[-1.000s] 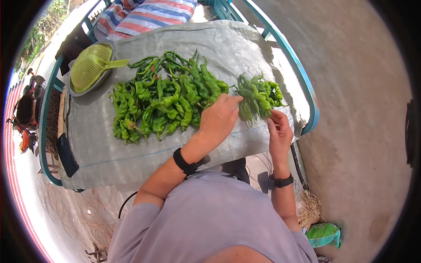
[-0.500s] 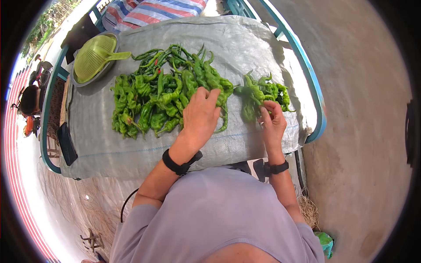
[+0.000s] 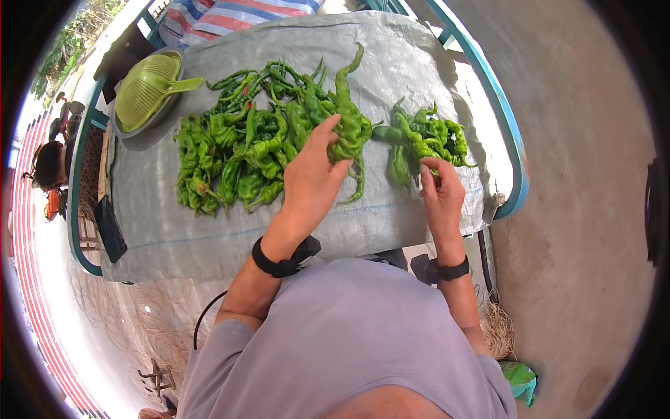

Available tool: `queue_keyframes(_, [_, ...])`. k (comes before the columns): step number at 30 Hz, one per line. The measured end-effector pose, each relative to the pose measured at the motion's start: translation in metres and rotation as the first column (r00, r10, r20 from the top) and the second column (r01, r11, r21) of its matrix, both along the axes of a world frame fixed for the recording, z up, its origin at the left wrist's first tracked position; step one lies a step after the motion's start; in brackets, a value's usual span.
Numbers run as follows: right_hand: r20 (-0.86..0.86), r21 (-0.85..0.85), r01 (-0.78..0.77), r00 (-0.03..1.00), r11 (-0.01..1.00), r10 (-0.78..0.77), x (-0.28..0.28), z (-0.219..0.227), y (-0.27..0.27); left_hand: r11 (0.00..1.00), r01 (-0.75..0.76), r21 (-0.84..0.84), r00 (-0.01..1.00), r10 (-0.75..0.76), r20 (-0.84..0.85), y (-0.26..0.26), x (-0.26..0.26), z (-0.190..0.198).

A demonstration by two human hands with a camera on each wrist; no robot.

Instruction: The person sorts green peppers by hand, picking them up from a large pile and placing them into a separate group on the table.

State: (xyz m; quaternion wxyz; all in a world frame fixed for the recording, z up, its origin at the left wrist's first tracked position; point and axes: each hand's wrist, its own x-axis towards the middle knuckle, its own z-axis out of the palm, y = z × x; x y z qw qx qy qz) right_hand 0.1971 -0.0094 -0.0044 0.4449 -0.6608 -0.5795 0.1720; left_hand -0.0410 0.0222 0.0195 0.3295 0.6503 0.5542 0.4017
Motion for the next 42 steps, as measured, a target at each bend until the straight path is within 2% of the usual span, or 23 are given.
queue_keyframes(2, [-0.159, -0.12, -0.103, 0.984, 0.987, 0.083, -0.012, 0.0, 0.003, 1.0, -0.003, 0.03, 0.998, 0.001, 0.058, -0.004, 0.002, 0.002])
queue_keyframes(3, [-0.066, -0.065, -0.159, 0.986, 0.985, 0.155, -0.019, -0.002, 0.005, 1.0, -0.01, 0.025, 0.996, 0.008, 0.089, -0.005, 0.002, 0.005])
queue_keyframes(7, [-0.279, -0.214, -0.305, 0.929, 0.928, 0.241, -0.055, 0.003, 0.011, 1.0, -0.028, 0.002, 0.969, 0.026, 0.246, -0.013, -0.003, 0.004])
queue_keyframes(9, [-0.426, -0.153, -0.403, 0.851, 0.902, 0.308, -0.068, 0.017, 0.008, 1.0, 0.026, -0.013, 0.923, -0.019, 0.385, -0.014, -0.004, -0.004])
queue_keyframes(11, [-0.528, -0.09, -0.489, 0.762, 0.867, 0.375, -0.075, 0.028, 0.007, 0.995, 0.092, -0.05, 0.927, -0.067, 0.369, -0.02, -0.002, -0.005])
queue_keyframes(12, [-0.528, -0.092, -0.493, 0.761, 0.865, 0.377, -0.078, 0.028, 0.007, 0.989, 0.129, -0.07, 0.927, -0.095, 0.364, -0.024, 0.001, -0.004])
queue_keyframes(13, [-0.525, -0.094, -0.493, 0.763, 0.865, 0.377, -0.079, 0.029, 0.009, 0.992, 0.112, -0.065, 0.952, -0.089, 0.292, -0.028, 0.004, 0.0])
queue_keyframes(17, [-0.514, -0.025, -0.368, 0.802, 0.929, 0.304, -0.072, 0.024, 0.007, 0.972, 0.189, 0.137, 0.941, -0.22, 0.259, -0.025, 0.007, -0.01])
queue_keyframes(19, [-0.499, -0.029, -0.288, 0.834, 0.957, 0.235, -0.063, 0.029, 0.002, 0.96, 0.203, 0.192, 0.974, -0.218, 0.06, -0.021, 0.001, -0.012])
queue_keyframes(22, [-0.396, -0.043, -0.102, 0.915, 0.994, 0.077, -0.041, 0.027, 0.001, 0.96, 0.152, 0.234, 0.981, -0.119, -0.15, -0.015, -0.001, -0.012])
queue_keyframes(24, [-0.267, 0.039, -0.008, 0.964, 0.999, 0.018, -0.027, 0.028, 0.001, 0.948, 0.095, 0.303, 0.968, -0.016, -0.252, -0.008, 0.001, -0.021])
queue_keyframes(25, [-0.279, 0.018, 0.021, 0.96, 1.0, -0.015, -0.021, 0.034, 0.0, 0.952, 0.083, 0.294, 0.961, 0.002, -0.278, -0.005, 0.002, -0.025])
queue_keyframes(28, [-0.172, 0.0, 0.083, 0.982, 0.997, -0.082, 0.01, 0.02, 0.006, 0.964, 0.058, 0.259, 0.934, 0.04, -0.356, 0.002, 0.008, -0.033])
queue_keyframes(31, [-0.349, -0.146, 0.105, 0.925, 0.984, -0.151, 0.019, 0.015, 0.01, 0.973, 0.051, 0.226, 0.903, 0.052, -0.426, 0.007, 0.015, -0.037])
queue_keyframes(32, [-0.144, -0.081, 0.157, 0.975, 0.984, -0.167, 0.026, 0.005, 0.013, 0.972, 0.051, 0.227, 0.896, 0.056, -0.441, 0.01, 0.016, -0.039])
queue_keyframes(33, [0.066, -0.005, 0.191, 0.98, 0.982, -0.19, 0.027, 0.0, 0.016, 0.972, 0.051, 0.23, 0.888, 0.061, -0.455, 0.012, 0.017, -0.04])
queue_keyframes(36, [0.203, 0.106, 0.235, 0.946, 0.966, -0.252, 0.025, -0.002, 0.015, 0.971, 0.051, 0.234, 0.876, 0.069, -0.478, 0.014, 0.019, -0.039])
queue_keyframes(38, [0.16, 0.207, 0.229, 0.951, 0.951, -0.264, 0.013, 0.007, 0.012, 0.97, 0.047, 0.238, 0.88, 0.073, -0.469, 0.013, 0.019, -0.035])
queue_keyframes(41, [-0.093, 0.1, 0.109, 0.991, 0.989, -0.1, -0.01, 0.013, 0.007, 0.958, 0.061, 0.28, 0.893, 0.073, -0.443, 0.013, 0.019, -0.037])
queue_keyframes(42, [0.014, 0.073, -0.001, 1.0, 0.997, 0.0, -0.019, 0.015, 0.007, 0.951, 0.068, 0.301, 0.899, 0.072, -0.432, 0.013, 0.018, -0.038])
